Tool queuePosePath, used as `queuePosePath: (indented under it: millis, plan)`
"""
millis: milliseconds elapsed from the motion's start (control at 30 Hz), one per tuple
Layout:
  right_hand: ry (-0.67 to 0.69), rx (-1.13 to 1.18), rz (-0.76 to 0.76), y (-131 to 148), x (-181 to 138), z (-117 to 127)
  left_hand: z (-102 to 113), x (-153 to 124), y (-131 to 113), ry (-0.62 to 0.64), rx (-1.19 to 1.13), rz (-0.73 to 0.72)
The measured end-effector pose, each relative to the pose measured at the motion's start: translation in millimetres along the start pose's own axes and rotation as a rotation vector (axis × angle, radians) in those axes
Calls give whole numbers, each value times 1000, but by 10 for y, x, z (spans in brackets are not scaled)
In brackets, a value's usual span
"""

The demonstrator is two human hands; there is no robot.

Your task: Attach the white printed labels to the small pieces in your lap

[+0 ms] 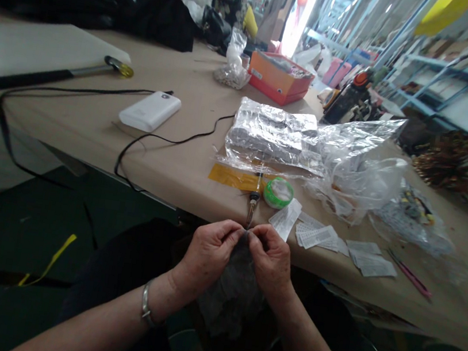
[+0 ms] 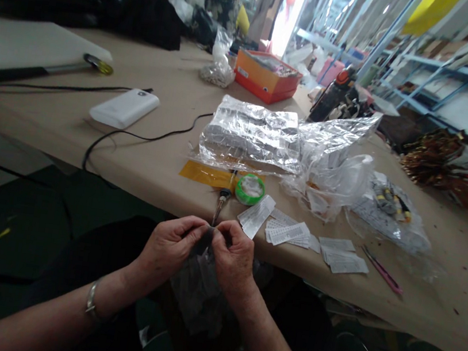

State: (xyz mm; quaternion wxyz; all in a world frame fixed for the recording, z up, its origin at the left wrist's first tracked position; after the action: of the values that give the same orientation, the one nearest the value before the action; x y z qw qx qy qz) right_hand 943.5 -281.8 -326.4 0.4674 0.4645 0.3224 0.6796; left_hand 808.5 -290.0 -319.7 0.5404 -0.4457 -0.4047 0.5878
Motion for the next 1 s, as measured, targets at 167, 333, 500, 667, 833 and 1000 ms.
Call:
queuePosePath:
  millis: [167, 333, 500, 667, 833, 1000]
  plan:
    - [-24, -4, 24, -11, 15, 6, -7, 36, 15, -22, -23, -14]
    - [-48, 2, 31, -16, 42, 7, -13, 38, -3, -30, -41, 0]
    - [9, 44, 28, 34, -48, 32, -5, -39, -4, 0, -33, 26]
    - [96, -172, 200, 146, -221, 302, 27, -89, 148, 35, -25, 91]
    - [-31, -720, 521, 230, -163, 678, 82, -58, 371, -16, 91, 61]
    - [35, -978, 567, 49, -68, 692, 49, -89, 410, 0, 143, 51]
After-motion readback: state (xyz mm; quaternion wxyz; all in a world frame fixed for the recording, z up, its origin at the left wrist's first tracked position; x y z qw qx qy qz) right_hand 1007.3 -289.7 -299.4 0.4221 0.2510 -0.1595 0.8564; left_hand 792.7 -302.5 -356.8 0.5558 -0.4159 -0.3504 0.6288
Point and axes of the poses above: each hand's wrist, its own x-axis towards the middle knuckle, its own z-axis out of the back of the hand, y = z × x, the point moved 4 cm from there along x, towards the middle knuckle, and after that the axes turned 10 degrees about z, right-handed, at the moved point
